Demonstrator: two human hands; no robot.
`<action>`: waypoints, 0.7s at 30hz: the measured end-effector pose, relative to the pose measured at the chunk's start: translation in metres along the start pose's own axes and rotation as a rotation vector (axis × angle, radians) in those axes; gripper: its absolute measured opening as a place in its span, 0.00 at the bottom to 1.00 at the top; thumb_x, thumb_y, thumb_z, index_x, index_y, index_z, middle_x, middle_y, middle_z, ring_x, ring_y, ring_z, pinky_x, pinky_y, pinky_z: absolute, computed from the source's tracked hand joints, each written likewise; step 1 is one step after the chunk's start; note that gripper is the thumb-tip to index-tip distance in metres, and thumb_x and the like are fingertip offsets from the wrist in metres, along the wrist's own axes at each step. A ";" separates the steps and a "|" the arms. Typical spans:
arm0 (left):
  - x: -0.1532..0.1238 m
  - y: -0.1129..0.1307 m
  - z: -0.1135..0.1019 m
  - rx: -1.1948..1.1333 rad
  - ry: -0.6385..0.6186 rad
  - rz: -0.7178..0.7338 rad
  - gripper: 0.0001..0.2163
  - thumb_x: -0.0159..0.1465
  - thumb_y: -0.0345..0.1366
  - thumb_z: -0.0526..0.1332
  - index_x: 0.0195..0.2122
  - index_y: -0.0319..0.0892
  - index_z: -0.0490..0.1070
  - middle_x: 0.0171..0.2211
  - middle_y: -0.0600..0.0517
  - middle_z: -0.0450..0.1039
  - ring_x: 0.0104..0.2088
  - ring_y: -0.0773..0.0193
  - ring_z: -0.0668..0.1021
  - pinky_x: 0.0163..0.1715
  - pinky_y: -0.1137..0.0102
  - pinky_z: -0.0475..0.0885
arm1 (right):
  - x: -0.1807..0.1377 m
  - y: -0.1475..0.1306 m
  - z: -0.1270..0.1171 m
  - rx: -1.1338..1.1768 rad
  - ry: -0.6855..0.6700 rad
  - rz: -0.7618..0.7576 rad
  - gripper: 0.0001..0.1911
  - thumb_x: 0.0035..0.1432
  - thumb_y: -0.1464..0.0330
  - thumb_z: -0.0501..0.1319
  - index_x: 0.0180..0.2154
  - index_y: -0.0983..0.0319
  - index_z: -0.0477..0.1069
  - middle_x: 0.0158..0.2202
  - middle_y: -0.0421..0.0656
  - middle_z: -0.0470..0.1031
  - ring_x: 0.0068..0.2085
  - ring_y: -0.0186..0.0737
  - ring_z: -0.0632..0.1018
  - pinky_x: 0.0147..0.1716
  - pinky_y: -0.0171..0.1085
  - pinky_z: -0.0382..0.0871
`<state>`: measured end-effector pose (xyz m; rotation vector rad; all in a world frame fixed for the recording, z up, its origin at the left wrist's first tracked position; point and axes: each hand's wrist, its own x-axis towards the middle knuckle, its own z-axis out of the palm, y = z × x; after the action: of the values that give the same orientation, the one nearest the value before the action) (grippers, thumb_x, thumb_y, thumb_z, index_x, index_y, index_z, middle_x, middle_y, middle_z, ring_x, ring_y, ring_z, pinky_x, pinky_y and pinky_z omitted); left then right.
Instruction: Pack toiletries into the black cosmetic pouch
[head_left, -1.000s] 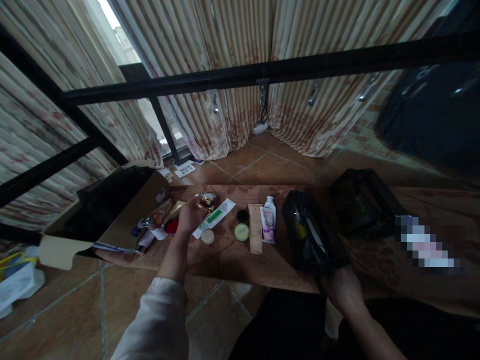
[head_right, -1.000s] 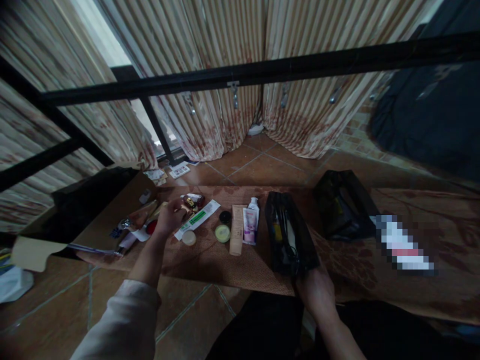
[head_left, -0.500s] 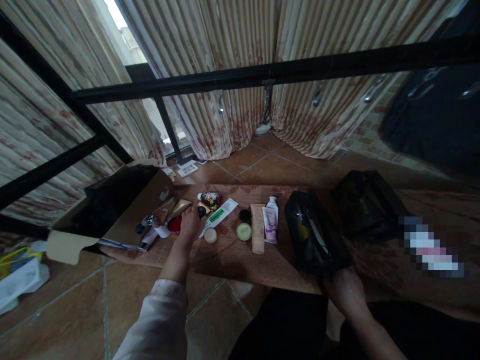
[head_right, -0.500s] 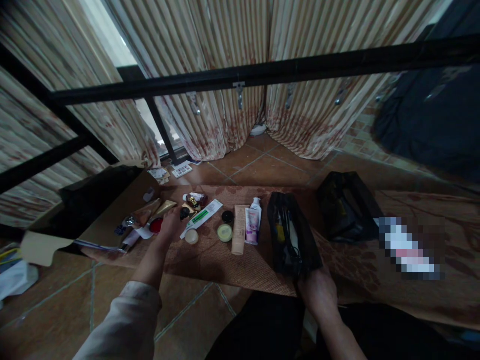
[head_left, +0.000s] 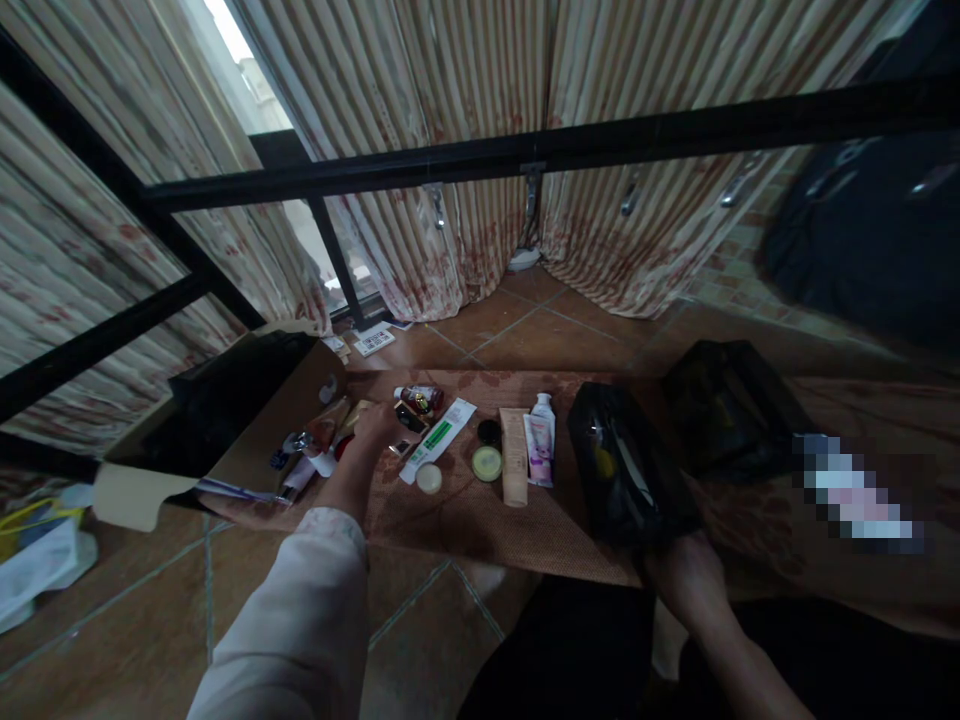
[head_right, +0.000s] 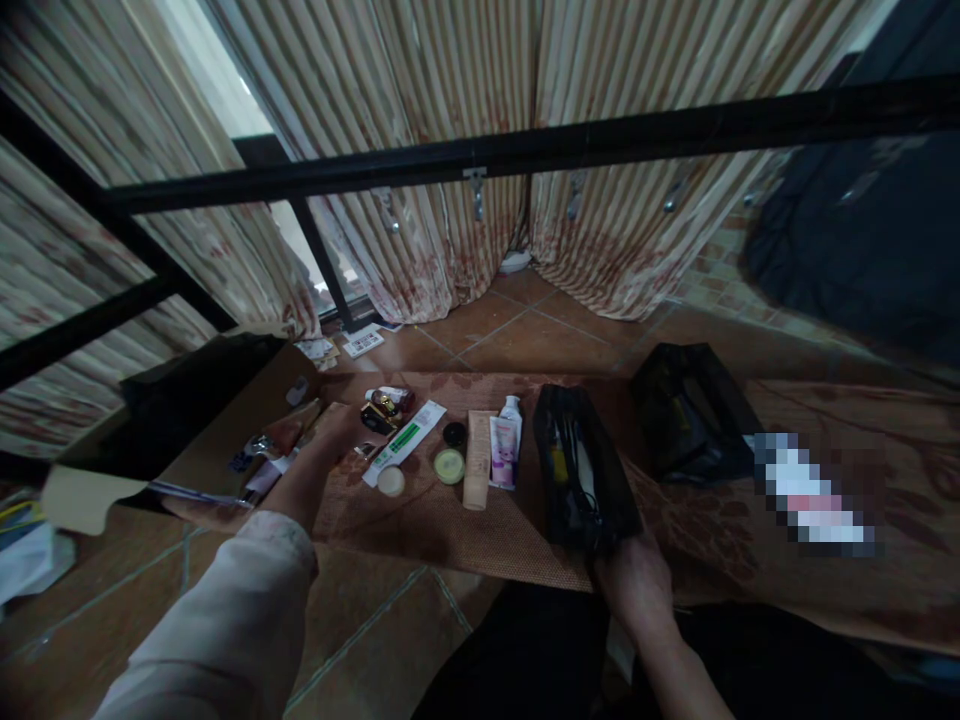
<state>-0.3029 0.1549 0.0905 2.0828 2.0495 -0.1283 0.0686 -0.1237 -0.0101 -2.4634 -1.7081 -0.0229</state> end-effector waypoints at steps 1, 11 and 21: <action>-0.001 0.001 -0.003 0.010 -0.007 -0.015 0.24 0.45 0.44 0.70 0.41 0.37 0.76 0.41 0.36 0.77 0.45 0.46 0.77 0.40 0.65 0.69 | 0.000 0.000 0.000 -0.003 -0.005 0.000 0.16 0.56 0.70 0.53 0.40 0.69 0.75 0.41 0.56 0.75 0.41 0.49 0.77 0.39 0.40 0.71; -0.039 -0.021 -0.032 -0.109 0.098 0.017 0.14 0.55 0.46 0.61 0.28 0.39 0.75 0.25 0.47 0.75 0.29 0.56 0.77 0.26 0.70 0.64 | 0.000 0.000 0.002 -0.016 -0.004 0.006 0.16 0.54 0.71 0.54 0.41 0.69 0.75 0.43 0.56 0.76 0.41 0.48 0.77 0.39 0.40 0.70; -0.056 0.005 0.001 -0.937 -0.130 0.127 0.20 0.51 0.51 0.62 0.30 0.36 0.73 0.21 0.52 0.71 0.19 0.69 0.68 0.19 0.74 0.61 | 0.000 -0.002 0.000 -0.045 -0.028 0.016 0.15 0.56 0.71 0.53 0.40 0.68 0.76 0.38 0.54 0.77 0.37 0.46 0.78 0.35 0.39 0.70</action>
<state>-0.2997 0.0996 0.1021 1.5251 1.4471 0.5846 0.0672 -0.1231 -0.0096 -2.5206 -1.7170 -0.0258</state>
